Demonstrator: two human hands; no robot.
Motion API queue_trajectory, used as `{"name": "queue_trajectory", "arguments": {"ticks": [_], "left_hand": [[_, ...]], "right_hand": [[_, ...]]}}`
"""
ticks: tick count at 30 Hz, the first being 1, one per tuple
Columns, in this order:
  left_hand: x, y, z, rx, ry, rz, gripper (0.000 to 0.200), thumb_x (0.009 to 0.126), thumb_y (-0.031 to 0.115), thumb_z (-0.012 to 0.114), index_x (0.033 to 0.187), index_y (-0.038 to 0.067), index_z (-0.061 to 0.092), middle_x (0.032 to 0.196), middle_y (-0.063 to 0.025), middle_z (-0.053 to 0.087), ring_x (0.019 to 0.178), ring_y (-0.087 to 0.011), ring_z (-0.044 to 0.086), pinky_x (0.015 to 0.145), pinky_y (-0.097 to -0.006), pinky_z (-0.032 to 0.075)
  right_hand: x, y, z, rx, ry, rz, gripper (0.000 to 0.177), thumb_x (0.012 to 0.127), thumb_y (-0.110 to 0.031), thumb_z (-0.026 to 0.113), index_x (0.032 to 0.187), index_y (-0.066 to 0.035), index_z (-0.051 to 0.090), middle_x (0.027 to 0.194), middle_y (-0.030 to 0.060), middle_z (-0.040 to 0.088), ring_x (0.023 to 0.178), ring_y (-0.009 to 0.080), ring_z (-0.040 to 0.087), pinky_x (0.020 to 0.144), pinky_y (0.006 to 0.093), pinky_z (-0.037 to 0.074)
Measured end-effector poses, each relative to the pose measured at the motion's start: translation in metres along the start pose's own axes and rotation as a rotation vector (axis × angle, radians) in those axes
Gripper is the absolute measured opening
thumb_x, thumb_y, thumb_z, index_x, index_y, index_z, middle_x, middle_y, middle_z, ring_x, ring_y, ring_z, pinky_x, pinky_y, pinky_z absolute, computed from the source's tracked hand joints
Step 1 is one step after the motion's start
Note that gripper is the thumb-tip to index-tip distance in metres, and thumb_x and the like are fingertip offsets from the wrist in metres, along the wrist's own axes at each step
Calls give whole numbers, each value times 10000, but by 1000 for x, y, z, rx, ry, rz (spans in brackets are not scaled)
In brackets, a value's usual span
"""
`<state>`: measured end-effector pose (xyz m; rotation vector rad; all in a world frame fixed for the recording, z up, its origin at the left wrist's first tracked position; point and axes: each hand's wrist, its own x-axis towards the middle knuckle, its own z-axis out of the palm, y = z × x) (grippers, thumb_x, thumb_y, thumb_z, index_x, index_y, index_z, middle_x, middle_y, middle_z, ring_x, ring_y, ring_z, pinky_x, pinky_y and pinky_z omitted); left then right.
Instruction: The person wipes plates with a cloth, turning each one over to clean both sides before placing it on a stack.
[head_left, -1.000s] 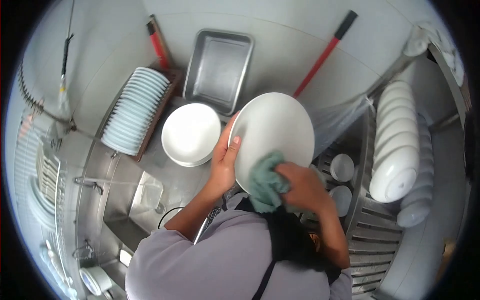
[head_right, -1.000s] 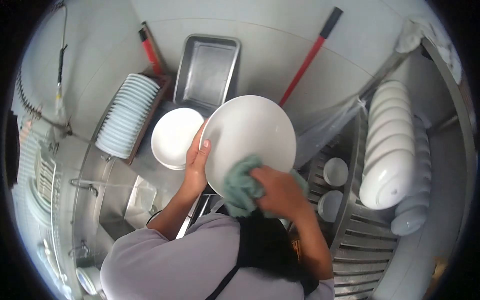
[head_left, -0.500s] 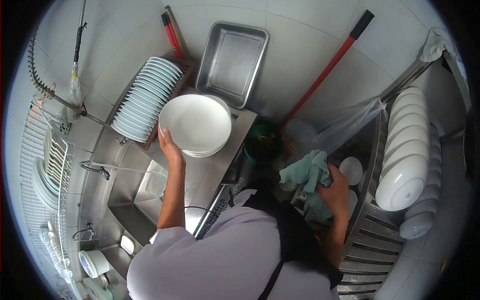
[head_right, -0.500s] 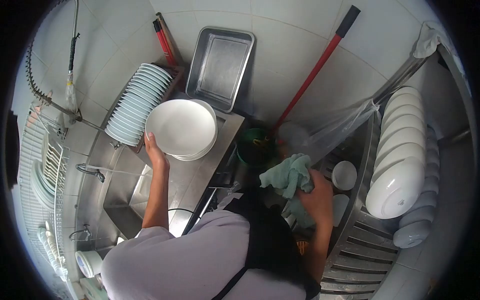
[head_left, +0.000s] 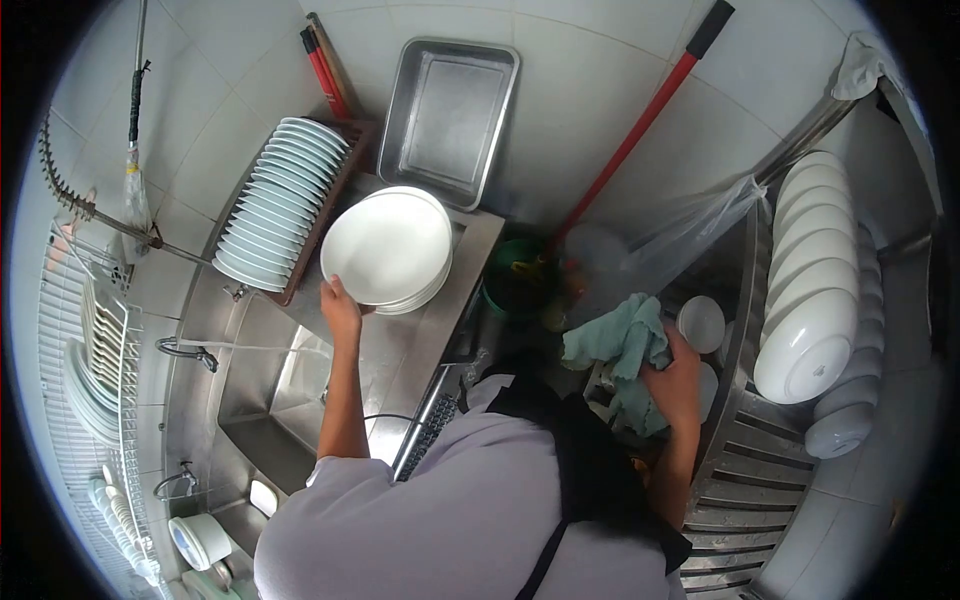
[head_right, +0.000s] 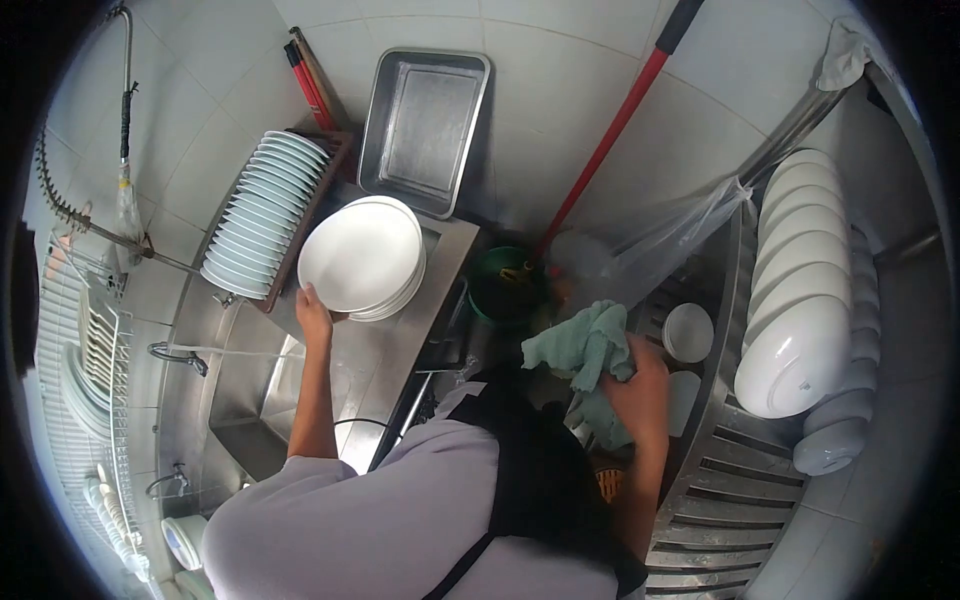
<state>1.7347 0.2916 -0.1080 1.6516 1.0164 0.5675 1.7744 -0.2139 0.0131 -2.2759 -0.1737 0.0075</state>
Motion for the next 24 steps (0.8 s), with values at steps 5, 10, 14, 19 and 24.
{"name": "queue_trajectory", "arguments": {"ticks": [5,10,14,19,24], "left_hand": [[18,-37,-7,668,-84,170,553,1028,456,501,994,-89,589,791,-234,694,711,-426,705,733,-512,549],[22,12,-14,1213,48,351,628,994,569,502,871,-12,706,890,-271,712,829,-422,704,697,-513,536],[-1,99,43,859,-138,463,508,1013,454,548,844,-7,678,632,-189,673,567,-333,678,577,-451,513],[-115,162,196,191,-903,605,227,1002,226,621,1049,19,701,815,-61,683,724,-125,651,632,-296,506],[-279,165,315,-158,-1644,465,288,966,172,686,1196,-1,669,982,-72,716,905,-140,670,840,-283,522]], "right_hand": [[-11,12,15,-22,-26,-28,486,732,-96,782,1190,-13,639,1110,201,697,1055,399,666,875,429,529],[-29,9,3,23,27,-29,501,727,-143,797,1184,-15,638,1144,198,676,1059,398,653,874,437,527],[-48,12,-18,97,73,12,505,722,-138,804,1182,-13,639,1122,194,677,1035,392,656,872,420,528],[-75,-2,-47,333,182,45,495,755,-103,793,1212,-4,632,1087,172,688,1002,288,688,862,368,522],[-132,6,-59,475,359,55,479,798,-77,775,1244,-5,619,1138,90,685,1047,153,630,938,319,477]]}}
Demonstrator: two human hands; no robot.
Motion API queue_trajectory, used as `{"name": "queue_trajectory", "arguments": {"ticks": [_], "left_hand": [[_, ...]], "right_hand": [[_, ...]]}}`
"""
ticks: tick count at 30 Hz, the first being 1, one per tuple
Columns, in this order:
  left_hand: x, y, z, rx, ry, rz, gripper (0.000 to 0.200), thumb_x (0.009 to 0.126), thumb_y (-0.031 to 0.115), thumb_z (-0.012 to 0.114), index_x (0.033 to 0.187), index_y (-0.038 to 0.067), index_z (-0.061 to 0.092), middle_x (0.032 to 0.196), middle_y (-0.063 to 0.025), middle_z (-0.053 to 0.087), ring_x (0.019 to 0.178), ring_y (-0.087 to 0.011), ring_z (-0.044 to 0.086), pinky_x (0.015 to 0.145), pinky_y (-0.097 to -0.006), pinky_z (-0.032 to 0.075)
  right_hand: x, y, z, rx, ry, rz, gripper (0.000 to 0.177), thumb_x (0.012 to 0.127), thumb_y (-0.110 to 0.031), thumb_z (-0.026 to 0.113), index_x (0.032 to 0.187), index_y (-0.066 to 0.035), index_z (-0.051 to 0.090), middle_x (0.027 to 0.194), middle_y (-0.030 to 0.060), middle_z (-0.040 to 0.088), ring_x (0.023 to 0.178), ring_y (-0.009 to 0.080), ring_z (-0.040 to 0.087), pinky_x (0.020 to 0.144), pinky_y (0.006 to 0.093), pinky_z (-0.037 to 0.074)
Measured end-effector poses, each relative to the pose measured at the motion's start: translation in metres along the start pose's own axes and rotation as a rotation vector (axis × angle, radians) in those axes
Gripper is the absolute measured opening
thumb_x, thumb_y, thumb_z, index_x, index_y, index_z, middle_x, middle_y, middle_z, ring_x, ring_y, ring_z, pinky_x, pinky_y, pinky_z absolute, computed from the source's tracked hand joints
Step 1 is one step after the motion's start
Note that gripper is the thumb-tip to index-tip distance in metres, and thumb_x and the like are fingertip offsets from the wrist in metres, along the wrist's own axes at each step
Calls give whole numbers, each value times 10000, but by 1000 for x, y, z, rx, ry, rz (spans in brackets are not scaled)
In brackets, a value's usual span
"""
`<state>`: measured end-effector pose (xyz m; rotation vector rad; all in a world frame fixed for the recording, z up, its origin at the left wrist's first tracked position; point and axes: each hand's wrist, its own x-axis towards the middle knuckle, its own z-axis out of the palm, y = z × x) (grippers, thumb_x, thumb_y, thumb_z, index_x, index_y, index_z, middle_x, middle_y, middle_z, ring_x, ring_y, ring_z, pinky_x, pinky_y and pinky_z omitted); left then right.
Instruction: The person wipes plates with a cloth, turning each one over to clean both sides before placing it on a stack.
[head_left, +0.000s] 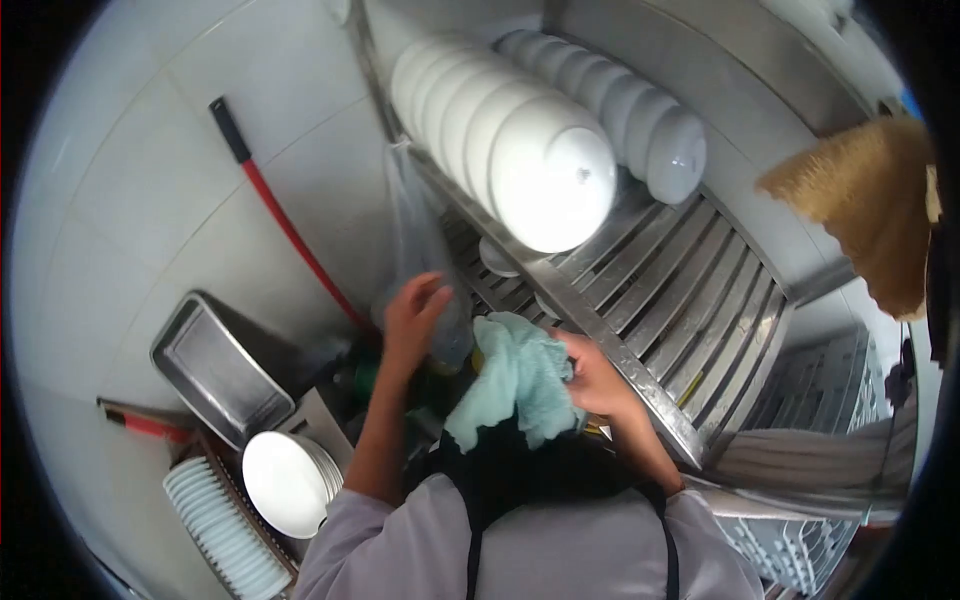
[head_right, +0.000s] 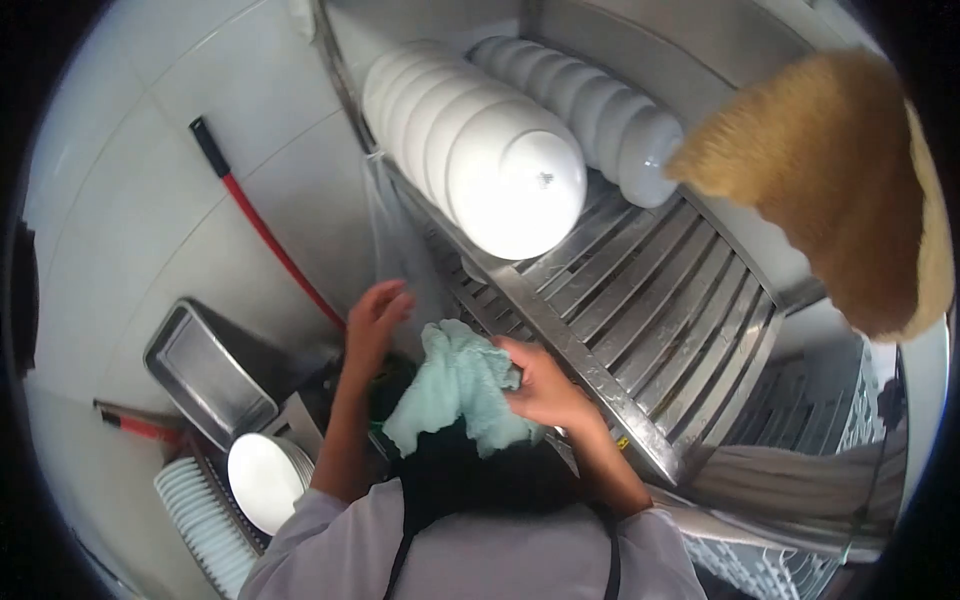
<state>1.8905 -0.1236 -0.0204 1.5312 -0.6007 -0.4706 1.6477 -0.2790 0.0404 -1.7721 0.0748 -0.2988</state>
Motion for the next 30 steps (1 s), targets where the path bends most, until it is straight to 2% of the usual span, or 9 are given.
{"name": "queue_trajectory", "arguments": {"ticks": [4,5,10,16,22,24,25,27,30], "left_hand": [[56,3,97,-259,-85,74,312,937,125,719,1206,-22,659,996,-66,710,915,-137,667,844,-270,519],[65,4,108,-254,-118,26,317,931,112,723,1206,-29,655,1013,-69,709,917,-134,666,849,-270,521],[80,3,149,-408,-179,-82,311,902,51,740,1184,-45,649,1083,-74,704,909,-130,666,857,-282,533],[81,22,173,-743,-102,186,396,915,19,704,1280,-44,564,1244,-106,644,1100,-157,610,971,-305,473],[87,65,177,-708,-108,305,406,949,80,676,1311,-44,541,1232,-98,634,1076,-156,592,976,-305,448],[85,68,176,-644,-119,305,410,949,74,670,1315,-52,536,1237,-103,631,1084,-155,586,967,-308,451],[83,69,174,-611,-128,307,412,949,71,666,1318,-56,533,1240,-106,630,1088,-154,583,962,-309,453],[71,72,165,-564,-227,275,459,942,80,659,1366,-20,513,1279,-115,616,1154,-195,579,1019,-327,450],[52,85,159,-619,-308,267,476,938,72,646,1385,-1,501,1283,-119,614,1177,-219,588,1034,-346,465]], "right_hand": [[-55,2,-13,136,261,74,488,786,-92,792,1238,-17,623,1177,45,663,1087,134,595,977,302,448],[-74,14,-14,116,344,97,417,797,-93,784,1187,-13,658,1151,38,680,1055,124,615,924,288,479],[-129,17,5,364,750,147,465,824,-151,769,1244,-9,626,1188,34,668,1075,129,613,960,299,473],[-183,74,12,532,1011,-14,652,805,-88,693,1416,-26,474,1292,89,594,1205,206,567,1046,345,439],[-130,19,-8,-51,1058,244,733,755,25,649,1451,2,421,1428,160,467,1313,278,488,1115,374,384],[-105,81,1,-404,1259,189,658,798,-4,642,1425,22,444,1388,159,522,1302,282,511,1091,383,411],[-75,27,1,-312,1155,137,640,829,-41,640,1432,27,439,1379,176,530,1307,291,516,1095,393,409],[-7,-46,-14,-382,974,-215,632,894,-184,646,1449,30,433,1408,230,512,1317,357,516,1128,449,382],[59,-99,-21,-1193,717,-304,616,921,-407,654,1429,-88,515,1478,258,448,1364,464,429,1150,486,356]]}}
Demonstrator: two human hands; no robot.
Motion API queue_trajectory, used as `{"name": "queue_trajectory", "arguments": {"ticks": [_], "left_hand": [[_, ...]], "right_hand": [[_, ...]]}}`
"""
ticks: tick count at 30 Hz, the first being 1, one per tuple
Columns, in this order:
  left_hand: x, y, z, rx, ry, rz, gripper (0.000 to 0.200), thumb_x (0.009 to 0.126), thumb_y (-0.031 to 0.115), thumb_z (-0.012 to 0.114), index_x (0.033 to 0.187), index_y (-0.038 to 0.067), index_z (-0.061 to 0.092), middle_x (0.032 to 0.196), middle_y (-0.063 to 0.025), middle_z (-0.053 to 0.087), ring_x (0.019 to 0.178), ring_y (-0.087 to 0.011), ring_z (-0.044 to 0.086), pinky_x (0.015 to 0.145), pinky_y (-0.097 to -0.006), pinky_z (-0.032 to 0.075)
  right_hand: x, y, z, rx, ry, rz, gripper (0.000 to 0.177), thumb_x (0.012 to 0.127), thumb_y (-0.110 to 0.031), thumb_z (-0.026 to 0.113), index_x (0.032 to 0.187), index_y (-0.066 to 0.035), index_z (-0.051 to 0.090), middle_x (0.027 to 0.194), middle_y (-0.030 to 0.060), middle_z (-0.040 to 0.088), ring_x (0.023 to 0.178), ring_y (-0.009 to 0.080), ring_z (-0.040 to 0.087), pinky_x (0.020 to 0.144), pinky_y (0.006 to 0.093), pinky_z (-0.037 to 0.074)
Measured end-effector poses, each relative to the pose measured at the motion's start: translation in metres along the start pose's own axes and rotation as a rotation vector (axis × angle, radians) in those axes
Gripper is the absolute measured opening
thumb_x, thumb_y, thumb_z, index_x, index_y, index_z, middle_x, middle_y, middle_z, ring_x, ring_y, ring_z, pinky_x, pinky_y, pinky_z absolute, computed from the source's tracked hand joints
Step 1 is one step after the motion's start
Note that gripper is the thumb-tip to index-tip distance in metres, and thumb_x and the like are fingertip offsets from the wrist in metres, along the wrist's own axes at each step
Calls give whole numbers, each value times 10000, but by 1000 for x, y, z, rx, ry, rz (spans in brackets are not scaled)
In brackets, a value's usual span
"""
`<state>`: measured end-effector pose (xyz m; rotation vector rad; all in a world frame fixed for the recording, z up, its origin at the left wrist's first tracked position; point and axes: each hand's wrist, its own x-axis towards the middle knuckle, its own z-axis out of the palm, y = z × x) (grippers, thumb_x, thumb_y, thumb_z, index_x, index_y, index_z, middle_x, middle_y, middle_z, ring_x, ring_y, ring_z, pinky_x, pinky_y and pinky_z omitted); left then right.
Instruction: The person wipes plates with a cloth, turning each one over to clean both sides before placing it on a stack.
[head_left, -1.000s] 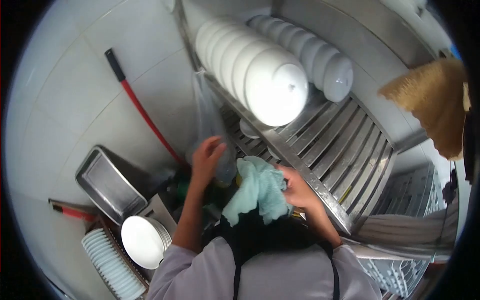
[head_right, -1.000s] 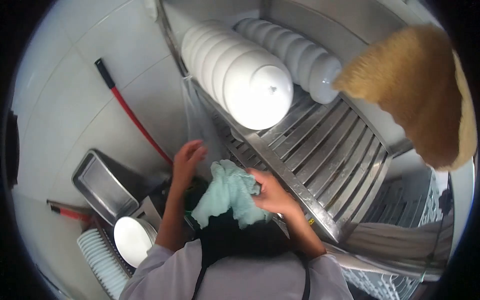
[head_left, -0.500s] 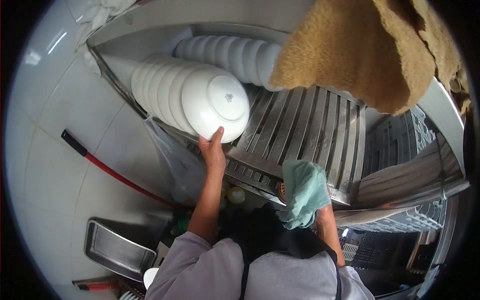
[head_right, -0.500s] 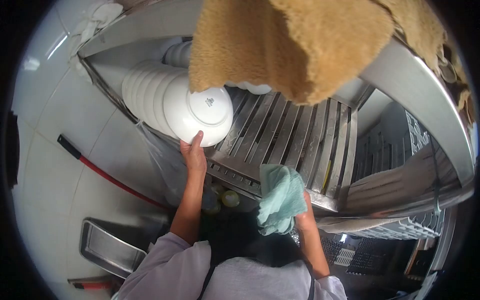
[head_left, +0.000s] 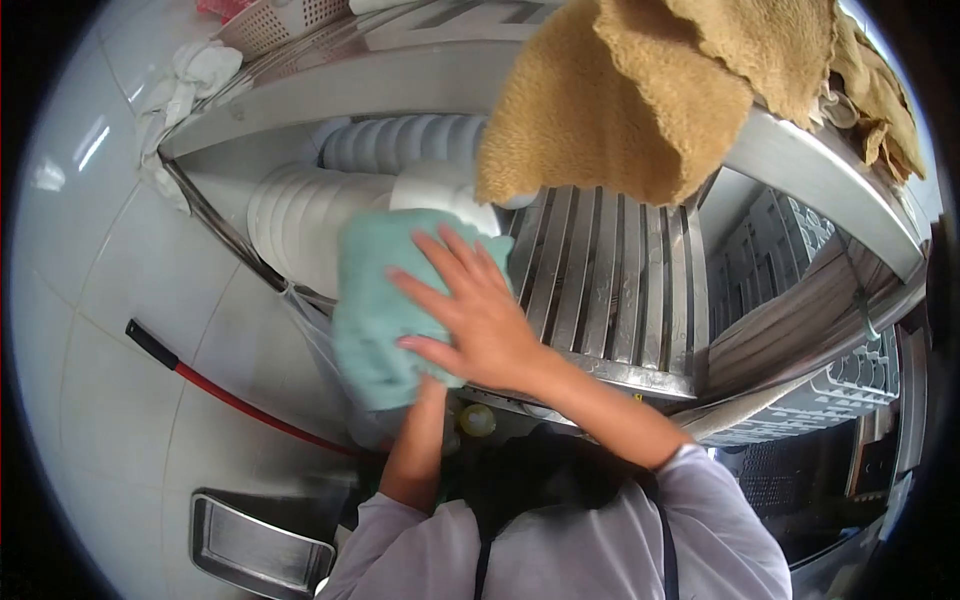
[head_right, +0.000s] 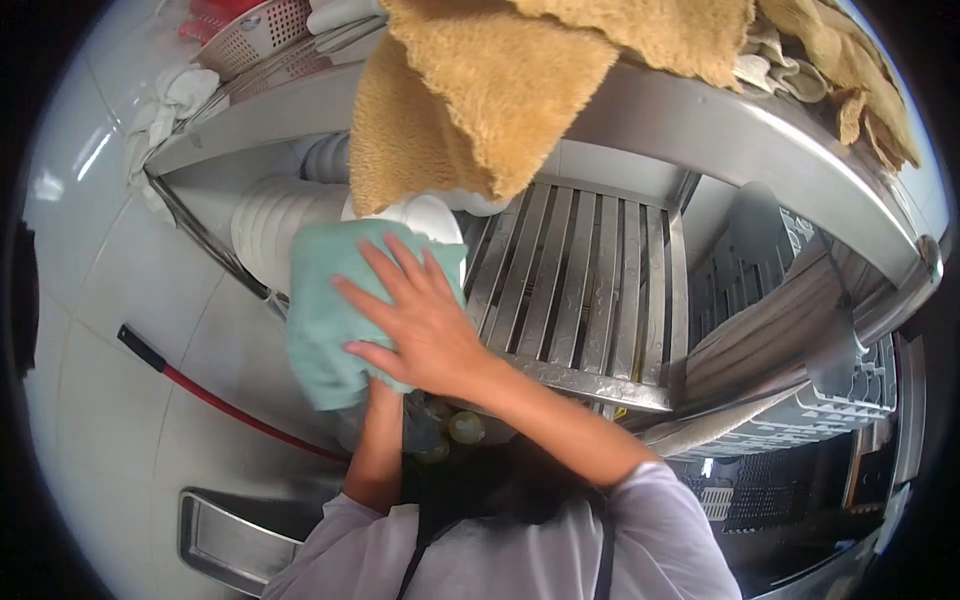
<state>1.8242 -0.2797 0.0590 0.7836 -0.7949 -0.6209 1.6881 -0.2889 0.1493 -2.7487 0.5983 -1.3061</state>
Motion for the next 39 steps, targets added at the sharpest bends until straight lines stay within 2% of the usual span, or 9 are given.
{"name": "queue_trajectory", "arguments": {"ticks": [3,8,10,14,16,19,23,31,39], "left_hand": [[-16,27,11,-117,-8,25,464,937,53,631,1378,-2,499,1260,-119,621,1161,-225,605,1014,-361,490],[-35,68,8,-186,33,3,430,910,-2,632,1324,-38,522,1224,-133,633,1069,-208,640,958,-350,529],[-38,68,6,-188,73,18,376,908,-11,639,1274,-29,553,1184,-112,640,1039,-171,635,935,-324,519],[-39,40,-13,-145,39,65,462,935,45,644,1369,-5,493,1315,-126,586,1177,-213,593,1018,-360,489],[-50,21,-24,-256,18,13,655,972,247,653,1518,50,349,1490,-110,468,1366,-268,468,1122,-431,423],[-57,39,-25,-193,-85,10,640,968,243,642,1507,51,357,1477,-110,470,1359,-273,464,1116,-438,423],[-47,87,1,-142,-64,4,490,922,93,635,1378,-21,495,1292,-151,601,1197,-272,590,1018,-417,494],[-40,78,-1,-229,193,23,461,906,40,635,1348,-20,523,1246,-145,624,1145,-259,614,991,-393,505],[-60,87,28,-148,56,13,447,880,-5,639,1311,-51,530,1169,-142,638,1061,-217,638,928,-359,521]], "right_hand": [[46,9,-2,-8,152,-85,520,932,-390,643,1375,-124,579,1418,237,526,1281,449,519,1099,474,414],[63,69,32,456,205,522,412,933,-302,632,1231,-17,635,1110,284,656,982,409,660,862,458,508],[38,85,46,459,170,614,395,934,-282,634,1237,-30,643,1181,268,648,1069,407,639,926,449,497],[-12,14,43,365,396,202,422,893,-295,675,1271,-109,657,1388,201,570,1276,412,529,1074,508,405],[-5,-11,17,212,215,-23,432,912,-352,640,1264,-104,679,1466,205,510,1306,422,515,1076,521,405],[43,3,-3,146,288,-149,487,848,-379,708,1252,-111,671,1325,216,596,1249,405,551,1038,498,426],[60,52,-12,502,-66,604,459,937,-353,611,1278,-45,618,1219,236,636,1191,391,594,997,447,460],[-81,21,48,445,290,396,468,925,-154,602,1376,-36,570,1503,230,460,1403,419,431,1153,466,350],[26,12,-21,276,244,85,362,863,-245,680,1205,-126,685,1347,189,588,1271,403,535,1029,503,436]]}}
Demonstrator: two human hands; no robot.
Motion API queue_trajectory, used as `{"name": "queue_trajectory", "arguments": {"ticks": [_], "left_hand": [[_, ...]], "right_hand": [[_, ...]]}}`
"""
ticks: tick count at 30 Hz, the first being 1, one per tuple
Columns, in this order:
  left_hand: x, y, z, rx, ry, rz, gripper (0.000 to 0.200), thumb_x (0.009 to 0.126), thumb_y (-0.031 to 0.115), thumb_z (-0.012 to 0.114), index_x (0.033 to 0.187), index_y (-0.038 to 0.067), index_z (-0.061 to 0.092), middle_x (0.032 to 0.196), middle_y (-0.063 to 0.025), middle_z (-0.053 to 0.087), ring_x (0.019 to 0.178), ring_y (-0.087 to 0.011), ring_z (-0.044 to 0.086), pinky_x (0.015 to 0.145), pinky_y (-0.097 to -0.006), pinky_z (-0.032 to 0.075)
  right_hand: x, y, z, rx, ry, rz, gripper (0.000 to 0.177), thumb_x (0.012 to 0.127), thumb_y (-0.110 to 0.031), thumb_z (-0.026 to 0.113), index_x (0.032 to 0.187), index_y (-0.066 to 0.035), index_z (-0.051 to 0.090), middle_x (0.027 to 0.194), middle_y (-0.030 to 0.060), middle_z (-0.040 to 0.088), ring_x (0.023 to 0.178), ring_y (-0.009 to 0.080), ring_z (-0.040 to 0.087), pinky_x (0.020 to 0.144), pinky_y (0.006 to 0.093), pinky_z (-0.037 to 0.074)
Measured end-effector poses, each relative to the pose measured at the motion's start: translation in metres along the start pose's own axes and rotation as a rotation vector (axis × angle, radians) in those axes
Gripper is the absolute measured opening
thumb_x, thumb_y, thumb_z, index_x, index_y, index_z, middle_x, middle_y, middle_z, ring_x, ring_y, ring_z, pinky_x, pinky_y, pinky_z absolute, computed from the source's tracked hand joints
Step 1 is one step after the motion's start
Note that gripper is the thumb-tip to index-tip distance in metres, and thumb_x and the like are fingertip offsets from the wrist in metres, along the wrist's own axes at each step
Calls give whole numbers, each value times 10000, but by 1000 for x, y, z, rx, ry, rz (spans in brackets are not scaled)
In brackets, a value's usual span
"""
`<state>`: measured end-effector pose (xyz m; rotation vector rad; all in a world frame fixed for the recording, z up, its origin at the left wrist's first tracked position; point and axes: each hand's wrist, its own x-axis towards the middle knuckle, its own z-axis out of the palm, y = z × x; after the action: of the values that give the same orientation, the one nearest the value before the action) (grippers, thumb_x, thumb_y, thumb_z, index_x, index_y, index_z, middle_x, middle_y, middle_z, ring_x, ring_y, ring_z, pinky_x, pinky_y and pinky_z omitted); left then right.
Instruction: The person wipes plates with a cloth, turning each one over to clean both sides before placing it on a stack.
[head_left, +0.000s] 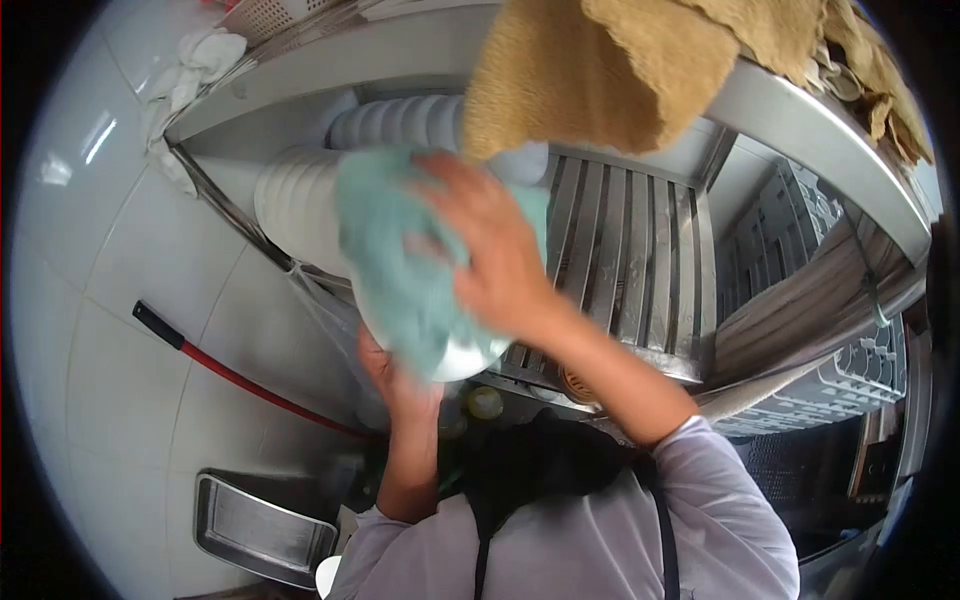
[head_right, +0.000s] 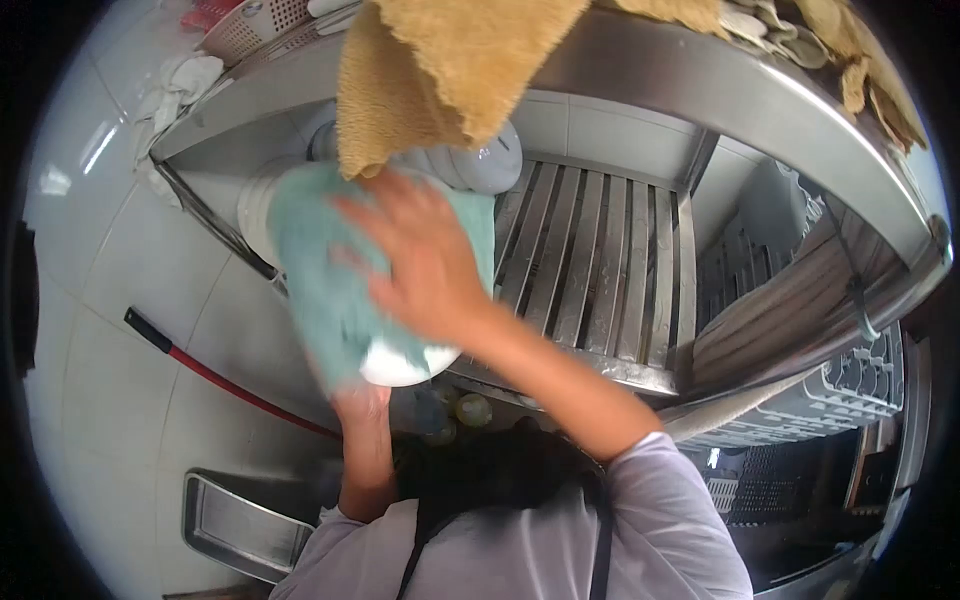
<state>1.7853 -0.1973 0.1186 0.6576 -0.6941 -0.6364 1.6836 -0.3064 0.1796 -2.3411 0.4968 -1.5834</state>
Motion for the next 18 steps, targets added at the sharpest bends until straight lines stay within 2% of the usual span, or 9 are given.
{"name": "queue_trajectory", "arguments": {"ticks": [1,3,4,7,9,11,14,17,18], "left_hand": [[-4,6,3,18,-11,8,444,876,-10,641,1303,-58,532,1155,-141,641,1046,-210,642,912,-354,528],[-7,13,1,18,-31,48,433,866,-7,641,1281,-70,535,1173,-164,633,1049,-226,638,922,-362,522],[-7,14,1,-6,-34,80,434,866,-4,642,1280,-71,532,1185,-168,628,1055,-230,635,925,-364,520],[-5,6,7,-42,78,204,447,869,7,645,1288,-75,514,1218,-178,613,1082,-238,622,935,-369,512],[-10,-16,4,19,175,283,471,873,16,653,1304,-77,490,1252,-185,595,1118,-238,599,967,-372,490],[-16,-24,0,3,135,276,481,883,6,655,1324,-63,478,1278,-182,582,1146,-235,585,1003,-381,467],[-33,-29,-18,112,179,134,578,896,14,603,1439,-17,408,1395,-196,517,1302,-319,509,1116,-474,402],[-25,0,-21,79,173,-19,576,926,58,623,1452,-9,400,1415,-180,510,1316,-313,503,1107,-474,416],[-19,5,-12,13,152,33,539,945,101,641,1432,-7,436,1381,-166,545,1270,-300,546,1072,-458,453]], "right_hand": [[11,16,-4,49,-30,94,294,894,-251,657,1149,-111,701,1276,186,632,1192,400,589,974,485,474],[12,84,-3,258,-176,439,253,956,-267,591,1062,-69,708,1146,172,688,1011,372,667,874,466,519],[-4,116,6,413,-75,510,276,979,-271,567,1093,-55,696,1127,162,695,963,349,680,849,457,535],[-39,125,32,1118,308,932,327,1016,-281,529,1175,-25,654,1103,137,700,921,282,693,836,417,565],[-80,106,49,1291,437,1086,358,1043,-292,495,1250,-20,601,1124,122,683,971,241,685,860,361,586],[-103,84,53,1467,444,1322,329,1046,-255,487,1253,-26,599,1137,115,670,1020,230,672,887,348,578],[-102,99,40,1468,398,1323,344,1033,-245,502,1285,-24,581,1175,126,657,1058,242,654,929,358,545],[-87,132,27,1221,335,1044,367,1019,-234,517,1316,-23,562,1213,136,644,1096,255,636,970,367,512],[-83,141,26,1104,316,922,376,1015,-231,522,1326,-22,556,1225,140,639,1109,259,631,984,371,501]]}}
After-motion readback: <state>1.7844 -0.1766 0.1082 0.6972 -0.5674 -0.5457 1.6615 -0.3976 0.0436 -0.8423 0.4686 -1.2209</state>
